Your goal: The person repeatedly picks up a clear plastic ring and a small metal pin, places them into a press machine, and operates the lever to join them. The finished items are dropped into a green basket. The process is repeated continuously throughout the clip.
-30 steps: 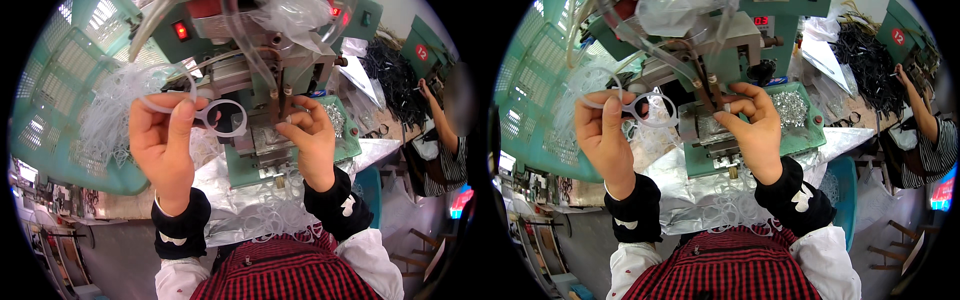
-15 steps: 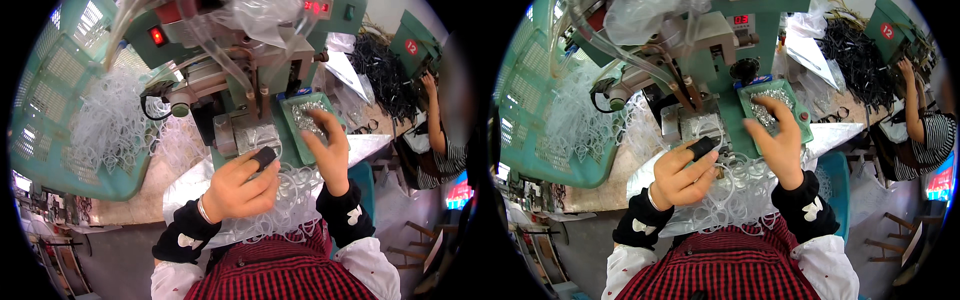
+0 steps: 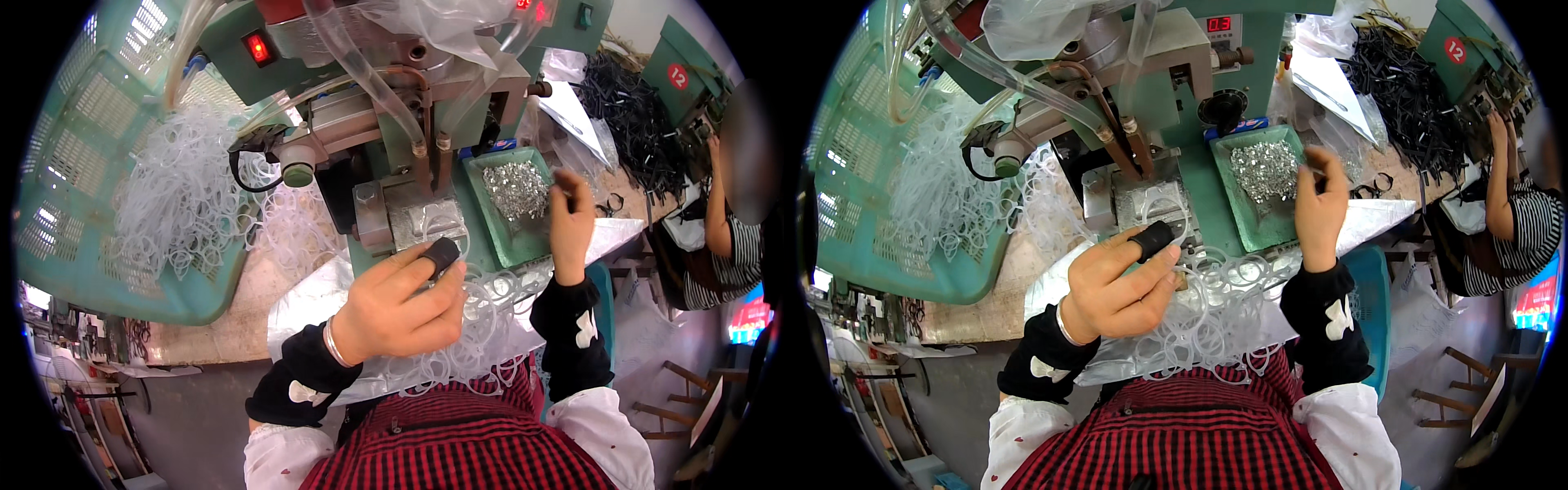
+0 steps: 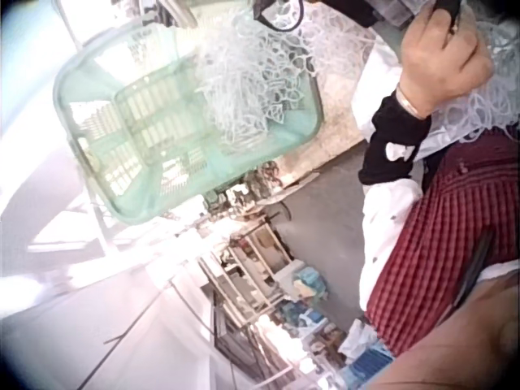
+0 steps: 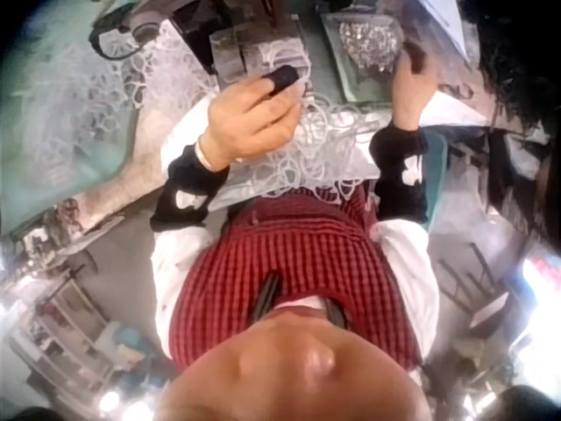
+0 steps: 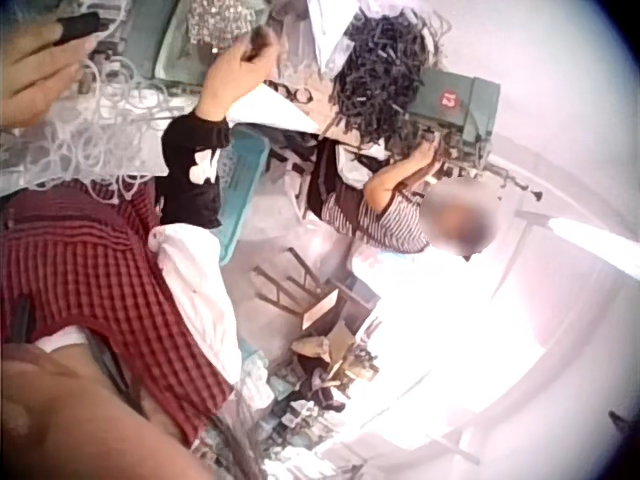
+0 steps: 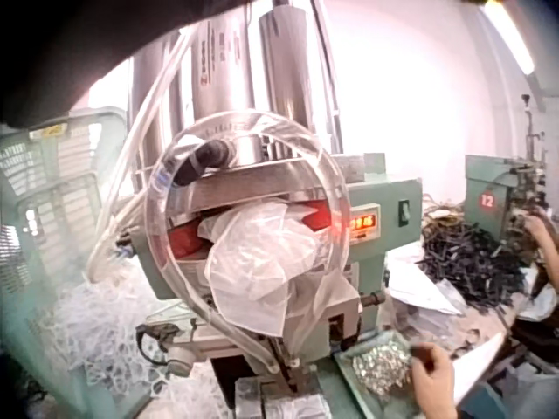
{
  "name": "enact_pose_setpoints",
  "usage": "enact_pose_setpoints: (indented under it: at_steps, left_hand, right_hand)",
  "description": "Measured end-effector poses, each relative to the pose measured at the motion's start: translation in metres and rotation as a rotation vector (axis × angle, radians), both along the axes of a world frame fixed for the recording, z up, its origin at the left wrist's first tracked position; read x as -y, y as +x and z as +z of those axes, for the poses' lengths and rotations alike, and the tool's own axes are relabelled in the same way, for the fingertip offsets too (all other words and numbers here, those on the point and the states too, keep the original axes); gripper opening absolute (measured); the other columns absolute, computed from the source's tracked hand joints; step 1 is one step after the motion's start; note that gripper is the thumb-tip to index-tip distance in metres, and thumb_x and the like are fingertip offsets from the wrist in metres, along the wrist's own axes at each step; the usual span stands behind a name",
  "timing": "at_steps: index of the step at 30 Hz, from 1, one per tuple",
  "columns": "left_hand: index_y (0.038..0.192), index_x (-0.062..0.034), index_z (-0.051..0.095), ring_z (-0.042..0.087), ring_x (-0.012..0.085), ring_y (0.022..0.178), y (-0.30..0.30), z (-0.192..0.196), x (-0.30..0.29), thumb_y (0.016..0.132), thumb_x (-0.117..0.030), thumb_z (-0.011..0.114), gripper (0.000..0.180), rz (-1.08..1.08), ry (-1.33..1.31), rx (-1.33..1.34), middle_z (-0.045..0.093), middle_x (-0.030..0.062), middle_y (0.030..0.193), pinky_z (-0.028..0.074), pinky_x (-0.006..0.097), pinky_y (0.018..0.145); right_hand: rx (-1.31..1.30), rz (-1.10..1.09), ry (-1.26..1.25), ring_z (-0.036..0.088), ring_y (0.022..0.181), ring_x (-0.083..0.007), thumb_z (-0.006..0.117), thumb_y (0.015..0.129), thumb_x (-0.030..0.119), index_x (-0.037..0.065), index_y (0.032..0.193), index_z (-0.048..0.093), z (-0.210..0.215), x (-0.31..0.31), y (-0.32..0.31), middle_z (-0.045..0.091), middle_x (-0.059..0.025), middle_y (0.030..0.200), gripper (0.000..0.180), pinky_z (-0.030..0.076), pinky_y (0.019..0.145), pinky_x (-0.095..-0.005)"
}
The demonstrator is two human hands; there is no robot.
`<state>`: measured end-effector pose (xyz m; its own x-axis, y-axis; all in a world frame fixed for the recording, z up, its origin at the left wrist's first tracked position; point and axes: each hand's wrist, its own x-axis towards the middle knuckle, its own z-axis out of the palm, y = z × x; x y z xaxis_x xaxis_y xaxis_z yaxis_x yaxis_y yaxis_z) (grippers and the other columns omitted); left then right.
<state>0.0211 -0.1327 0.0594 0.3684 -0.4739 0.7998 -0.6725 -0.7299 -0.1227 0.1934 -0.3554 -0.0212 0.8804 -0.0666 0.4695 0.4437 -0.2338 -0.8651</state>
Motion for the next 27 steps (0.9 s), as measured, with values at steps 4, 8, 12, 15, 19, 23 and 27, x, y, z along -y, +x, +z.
enact_pose_setpoints:
  at_steps: [4,8,12,15,19,23,27]
  left_hand:
    - [0.086,-0.0042,0.061,0.067,0.0264,0.079,-0.002,0.006,-0.006,0.067,-0.008,0.081,0.028,-0.002,0.032,-0.031,0.071,0.0122,0.104,0.064,0.040,0.073]
    - [0.090,-0.0041,0.062,0.068,0.0291,0.087,-0.001,-0.005,-0.010,0.070,-0.009,0.079,0.027,-0.028,0.011,-0.027,0.070,0.0130,0.110,0.062,0.042,0.077]
    - [0.095,-0.0048,0.062,0.068,0.0327,0.096,-0.031,-0.011,0.003,0.072,-0.005,0.076,0.026,0.085,-0.218,-0.247,0.070,0.0136,0.114,0.058,0.049,0.088]
    - [0.104,-0.0046,0.068,0.067,0.0338,0.101,-0.091,-0.030,-0.008,0.077,-0.005,0.069,0.027,0.349,-0.288,-0.189,0.070,0.0173,0.112,0.054,0.048,0.094]
    - [0.101,0.0002,0.067,0.065,0.0283,0.101,-0.136,-0.009,-0.053,0.089,-0.001,0.061,0.014,0.885,-0.807,0.277,0.069,0.0180,0.108,0.050,0.040,0.092]
    - [0.101,0.0013,0.068,0.063,0.0257,0.103,-0.124,0.039,-0.099,0.087,0.003,0.064,0.015,0.950,-0.511,-0.024,0.068,0.0148,0.112,0.047,0.036,0.094]
    - [0.093,-0.0090,0.073,0.056,0.0355,0.106,-0.062,-0.010,-0.126,0.075,-0.003,0.072,0.019,0.774,-0.197,-0.438,0.064,0.0122,0.113,0.046,0.043,0.089]
  right_hand:
    - [-0.153,0.112,-0.281,0.063,0.084,-0.0207,0.069,0.084,0.005,0.001,0.101,0.068,0.001,0.024,-0.029,0.068,-0.0083,0.091,0.018,0.050,0.078,-0.0322]
    - [0.218,-0.070,-0.737,0.060,0.092,-0.0359,0.075,0.078,0.015,0.004,0.095,0.067,0.002,-0.009,-0.035,0.066,-0.0136,0.091,0.023,0.048,0.082,-0.0437]
    - [0.177,-0.058,-0.725,0.060,0.089,-0.0342,0.073,0.080,0.013,0.007,0.088,0.066,-0.004,-0.027,-0.019,0.065,-0.0120,0.089,0.012,0.046,0.080,-0.0432]
    - [0.269,-0.061,-0.627,0.061,0.087,-0.0337,0.070,0.083,0.010,0.006,0.090,0.065,-0.012,-0.025,-0.015,0.065,-0.0122,0.089,0.009,0.047,0.078,-0.0420]
    - [0.128,-0.031,-0.557,0.063,0.080,-0.0301,0.065,0.089,0.008,0.003,0.095,0.066,-0.011,-0.010,-0.022,0.066,-0.0133,0.089,0.008,0.050,0.072,-0.0362]
    - [0.128,0.044,-0.426,0.067,0.079,-0.0244,0.068,0.088,0.008,0.001,0.100,0.071,-0.002,-0.025,-0.017,0.071,-0.0130,0.088,0.014,0.052,0.075,-0.0323]
    - [-0.073,0.192,-0.175,0.066,0.083,-0.0125,0.069,0.088,0.006,-0.002,0.101,0.070,0.016,-0.047,-0.019,0.072,-0.0070,0.088,0.015,0.051,0.078,-0.0261]
